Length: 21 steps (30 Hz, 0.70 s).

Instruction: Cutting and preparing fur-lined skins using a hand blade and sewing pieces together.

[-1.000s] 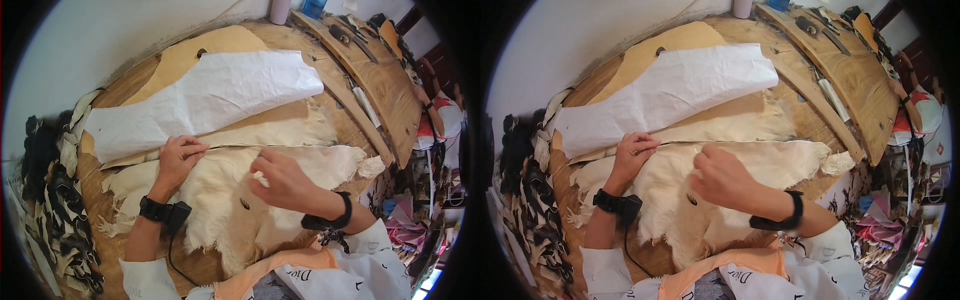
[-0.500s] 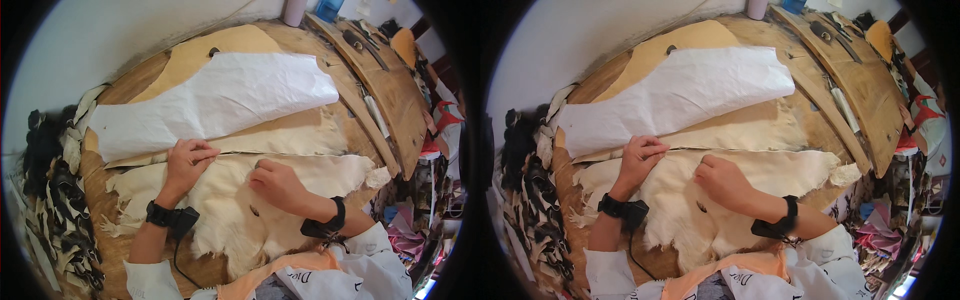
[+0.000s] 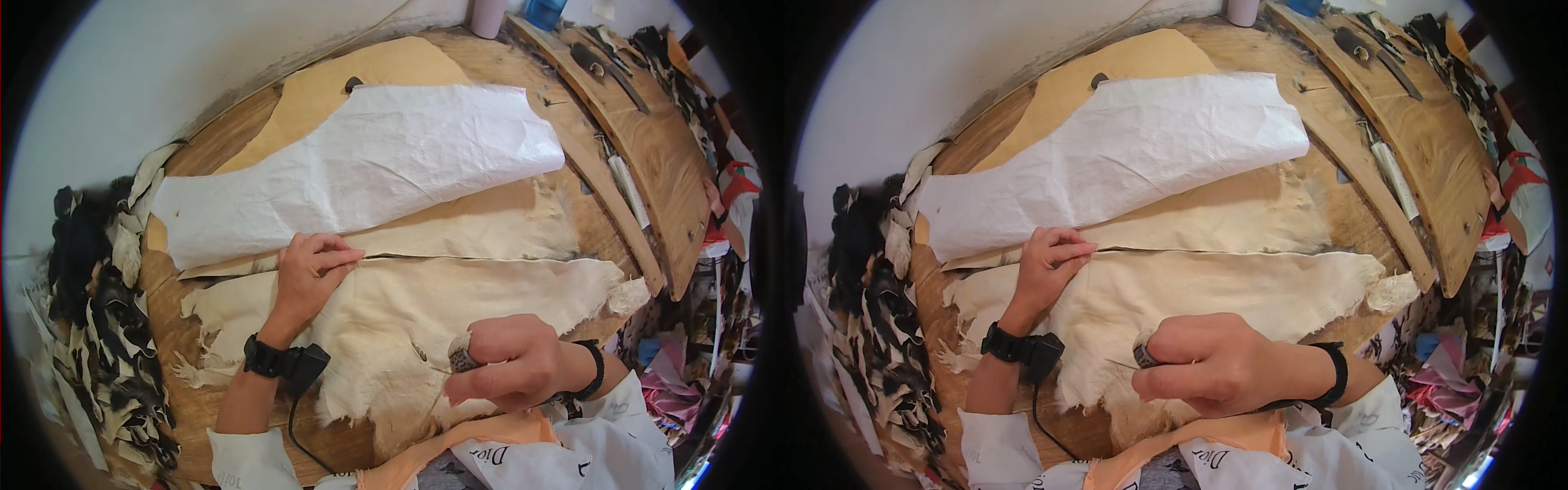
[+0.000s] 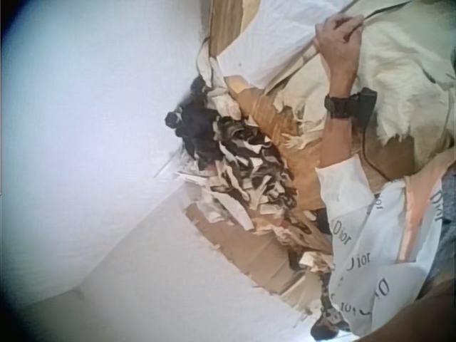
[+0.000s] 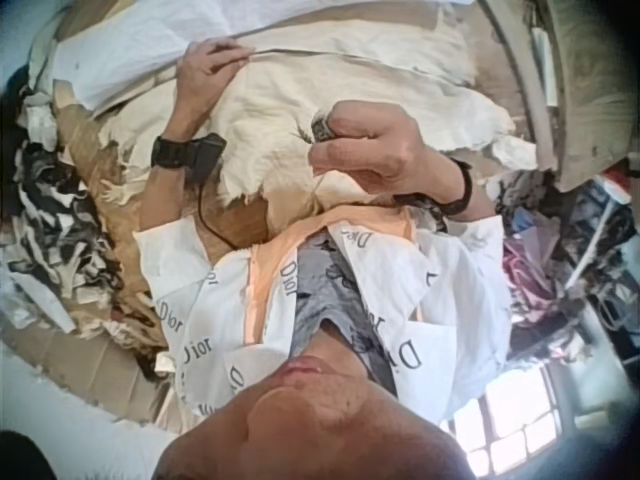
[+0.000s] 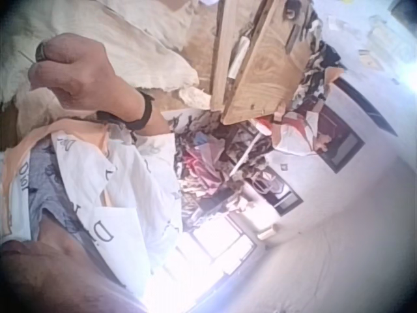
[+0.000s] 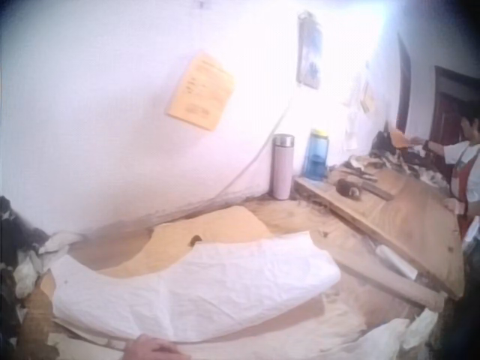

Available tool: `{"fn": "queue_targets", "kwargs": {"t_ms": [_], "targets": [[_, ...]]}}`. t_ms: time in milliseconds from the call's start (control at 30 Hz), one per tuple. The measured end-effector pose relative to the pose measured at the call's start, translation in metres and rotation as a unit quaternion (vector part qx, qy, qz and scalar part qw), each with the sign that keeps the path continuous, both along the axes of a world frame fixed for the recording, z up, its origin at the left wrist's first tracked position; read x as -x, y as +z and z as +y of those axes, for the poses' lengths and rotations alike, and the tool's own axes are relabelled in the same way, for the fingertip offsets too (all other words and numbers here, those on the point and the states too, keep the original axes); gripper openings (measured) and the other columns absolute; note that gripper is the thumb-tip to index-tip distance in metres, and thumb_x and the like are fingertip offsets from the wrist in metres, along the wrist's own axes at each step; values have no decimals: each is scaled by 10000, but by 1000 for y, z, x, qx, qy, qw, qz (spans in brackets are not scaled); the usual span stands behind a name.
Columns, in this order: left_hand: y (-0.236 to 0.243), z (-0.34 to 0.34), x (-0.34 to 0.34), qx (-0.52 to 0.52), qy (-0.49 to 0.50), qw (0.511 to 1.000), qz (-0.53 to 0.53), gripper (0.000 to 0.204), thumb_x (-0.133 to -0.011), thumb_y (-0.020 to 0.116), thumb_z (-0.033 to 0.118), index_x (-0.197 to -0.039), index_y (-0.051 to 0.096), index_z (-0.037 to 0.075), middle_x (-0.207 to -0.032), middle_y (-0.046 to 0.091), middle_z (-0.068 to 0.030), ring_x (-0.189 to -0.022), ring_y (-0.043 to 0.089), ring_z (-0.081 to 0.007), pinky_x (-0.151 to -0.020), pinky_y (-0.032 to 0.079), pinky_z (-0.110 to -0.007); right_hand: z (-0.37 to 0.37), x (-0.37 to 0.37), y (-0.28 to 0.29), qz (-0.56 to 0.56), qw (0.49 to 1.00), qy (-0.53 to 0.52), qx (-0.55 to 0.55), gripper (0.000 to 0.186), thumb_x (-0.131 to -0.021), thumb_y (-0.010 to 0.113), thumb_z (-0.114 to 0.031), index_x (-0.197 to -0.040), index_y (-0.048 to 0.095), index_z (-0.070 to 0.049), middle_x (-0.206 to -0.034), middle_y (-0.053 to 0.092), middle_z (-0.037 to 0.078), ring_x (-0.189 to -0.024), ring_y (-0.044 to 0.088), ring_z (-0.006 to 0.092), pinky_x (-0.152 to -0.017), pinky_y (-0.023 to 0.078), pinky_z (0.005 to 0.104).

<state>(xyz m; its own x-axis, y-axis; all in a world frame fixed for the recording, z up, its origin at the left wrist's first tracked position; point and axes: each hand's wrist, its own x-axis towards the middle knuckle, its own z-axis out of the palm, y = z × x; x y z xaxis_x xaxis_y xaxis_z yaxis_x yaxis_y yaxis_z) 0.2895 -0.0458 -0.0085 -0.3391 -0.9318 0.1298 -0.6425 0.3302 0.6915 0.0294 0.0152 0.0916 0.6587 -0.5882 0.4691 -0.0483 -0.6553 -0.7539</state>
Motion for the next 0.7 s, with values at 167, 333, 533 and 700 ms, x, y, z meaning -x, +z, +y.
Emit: {"fn": "queue_targets", "kwargs": {"t_ms": [167, 333, 533, 700], "targets": [[1, -2, 1, -25, 10, 1000, -6, 146, -746, 667, 163, -875, 729, 193, -890, 623, 45, -849, 505, -170, -795, 361, -315, -3, -17, -5, 22, 999, -41, 23, 186, -650, 673, 2, -813, 667, -86, -575, 344, 6, -460, 406, 158, -399, 303, 287], [29, 7, 3, 47, -63, 996, -36, 160, -734, 686, 163, -888, 727, 164, -838, 619, 23, -797, 524, -173, -781, 376, -312, -23, -38, -27, -12, 991, -115, -74, 149, -675, 665, -13, -804, 665, -87, -611, 486, 51, -513, 504, 206, -457, 383, 308], [32, 15, 11, -134, -74, 975, 162, 208, -745, 696, 150, -947, 712, 100, -752, 599, -38, -718, 528, -139, -616, 423, -268, -32, -49, -77, 112, 980, -138, -87, 55, -711, 630, -53, -749, 667, -70, -651, 571, 87, -580, 575, 266, -527, 460, 345], [20, -4, 16, -133, 62, 989, 36, 180, -774, 654, 149, -925, 701, 63, -719, 580, -63, -672, 537, -178, -608, 426, -299, -27, -37, -70, 190, 967, -136, -106, 96, -725, 563, -77, -658, 604, -24, -682, 563, 129, -615, 576, 305, -582, 473, 404]]}}
